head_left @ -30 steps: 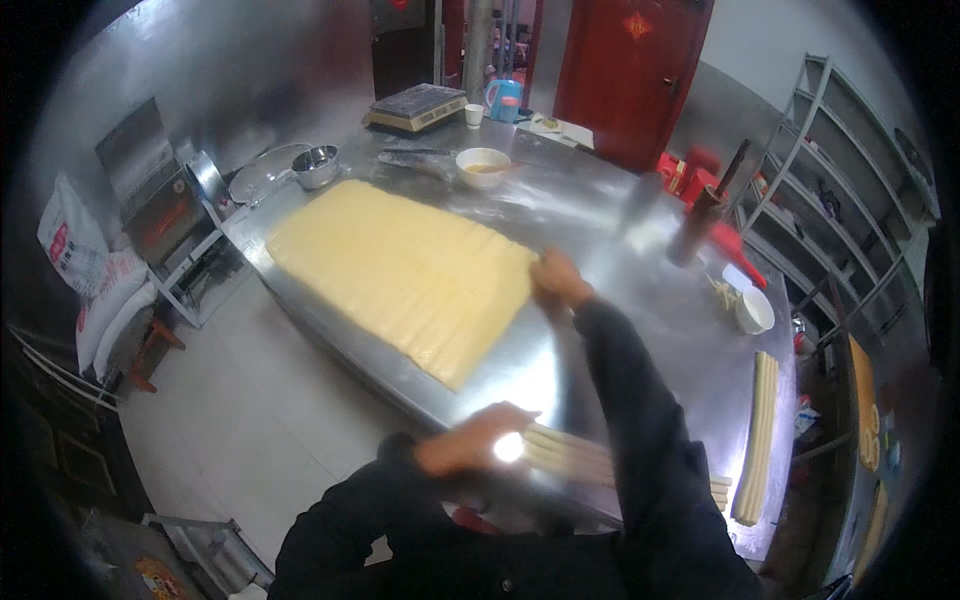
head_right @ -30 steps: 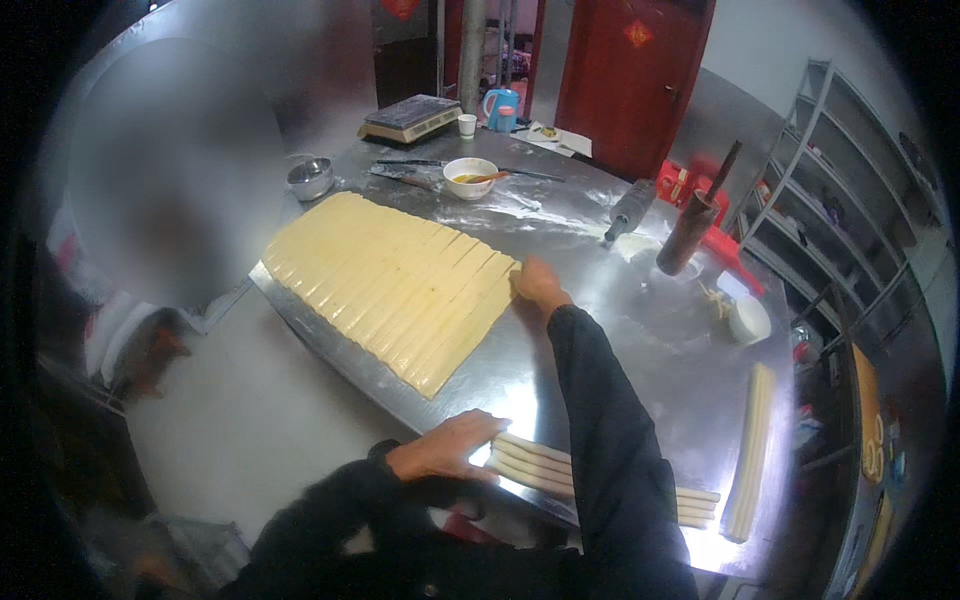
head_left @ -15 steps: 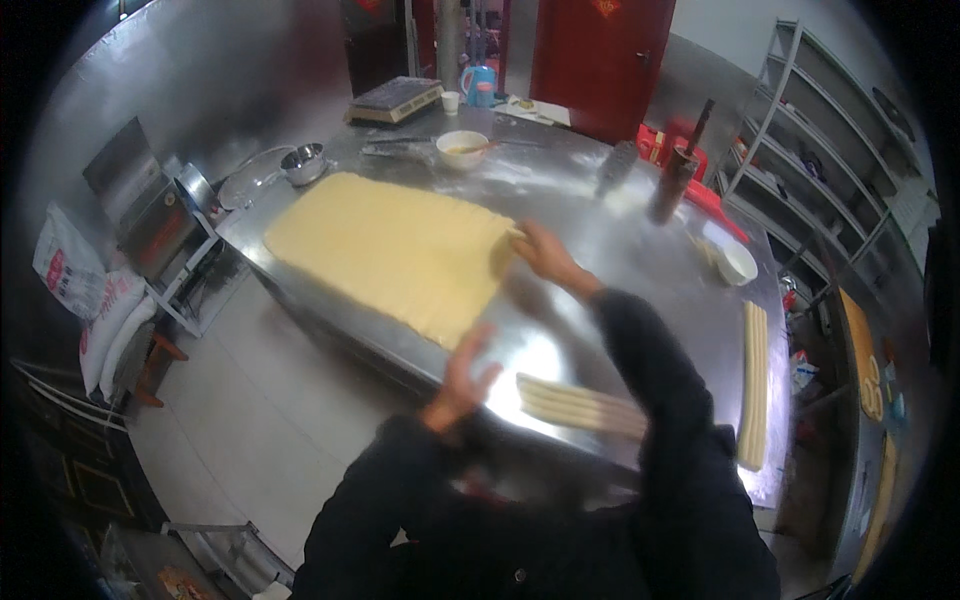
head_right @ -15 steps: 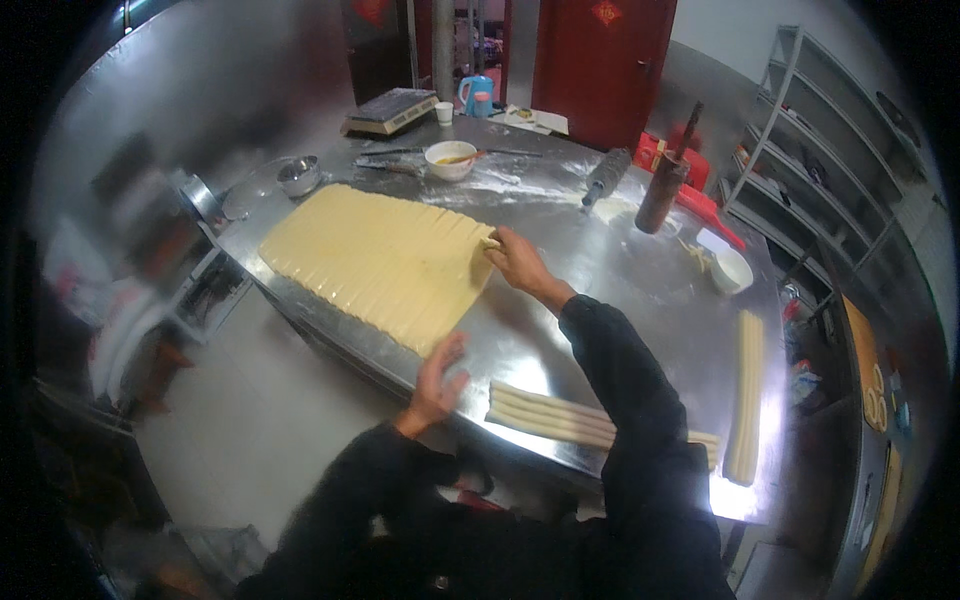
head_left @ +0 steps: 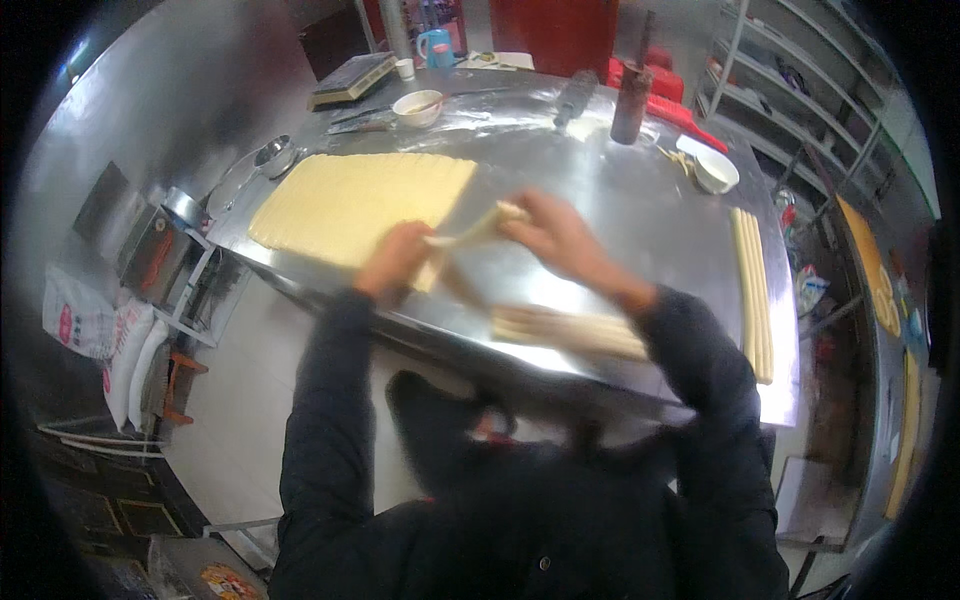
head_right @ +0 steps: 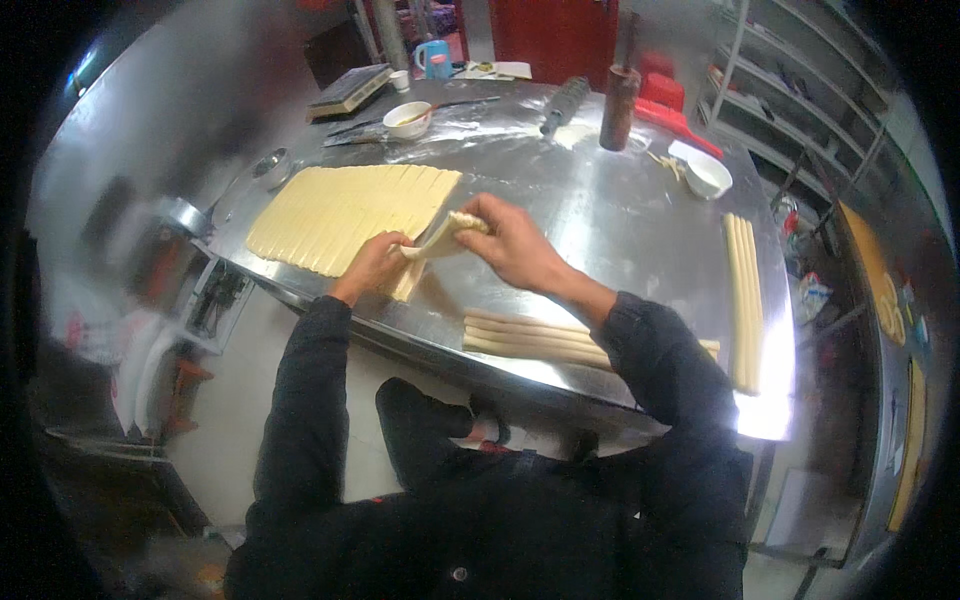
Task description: The person moves a red stool to a stainless steel table and begins processing a large sheet of dough. They repeatedly pick up strips of dough, stretch them by hand, and place them into a pile on the table.
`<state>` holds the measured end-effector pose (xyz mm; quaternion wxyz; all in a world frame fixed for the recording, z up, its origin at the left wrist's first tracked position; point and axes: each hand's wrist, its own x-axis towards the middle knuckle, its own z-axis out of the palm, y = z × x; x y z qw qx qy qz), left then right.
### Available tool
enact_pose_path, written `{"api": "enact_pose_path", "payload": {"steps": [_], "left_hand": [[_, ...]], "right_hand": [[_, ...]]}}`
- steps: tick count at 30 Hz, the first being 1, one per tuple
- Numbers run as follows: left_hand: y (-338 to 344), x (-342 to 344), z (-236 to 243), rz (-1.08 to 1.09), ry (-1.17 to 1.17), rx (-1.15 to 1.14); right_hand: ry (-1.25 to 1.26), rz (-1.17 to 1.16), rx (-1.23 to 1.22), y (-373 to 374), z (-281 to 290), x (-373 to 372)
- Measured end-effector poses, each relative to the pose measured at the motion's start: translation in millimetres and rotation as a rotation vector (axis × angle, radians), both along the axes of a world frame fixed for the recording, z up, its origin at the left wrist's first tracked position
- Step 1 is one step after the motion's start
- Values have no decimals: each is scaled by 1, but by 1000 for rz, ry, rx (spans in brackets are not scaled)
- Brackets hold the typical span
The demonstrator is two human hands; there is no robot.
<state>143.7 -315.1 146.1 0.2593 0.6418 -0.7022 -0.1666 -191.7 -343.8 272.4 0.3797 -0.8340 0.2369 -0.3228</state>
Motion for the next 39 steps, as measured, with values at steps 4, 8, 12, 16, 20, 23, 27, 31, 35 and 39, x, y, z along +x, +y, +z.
{"api": "enact_pose_path", "payload": {"steps": [4, 8, 12, 16, 20, 23, 27, 31, 35, 39], "left_hand": [[10, -12, 31, -16, 138, 127], [3, -18, 80, -189, 63, 221], [-40, -44, 81, -421, 132, 319], [-100, -108, 31, -480, 11, 406], [-109, -185, -32, -450, -91, 182], [-91, -209, 0, -484, -373, 277], [-66, -157, -16, -279, -343, 230], [-41, -140, -6, -184, -303, 198], [-39, -159, -11, -230, -278, -73], [-37, -142, -34, -280, -316, -308]], "right_hand": [[-269, -45, 242, -24, -2, -36], [-349, -183, 490, -39, -9, -83], [-365, -343, 599, -40, -36, -128], [-196, -476, 642, -42, -61, -177], [-35, -655, 648, -52, -102, -244], [121, -813, 638, -63, -131, -297], [566, -754, -345, -56, -134, -276], [570, -241, -129, -53, -110, -123], [451, -40, -426, -70, -144, -58], [424, -7, -384, -70, -140, -36]]}}
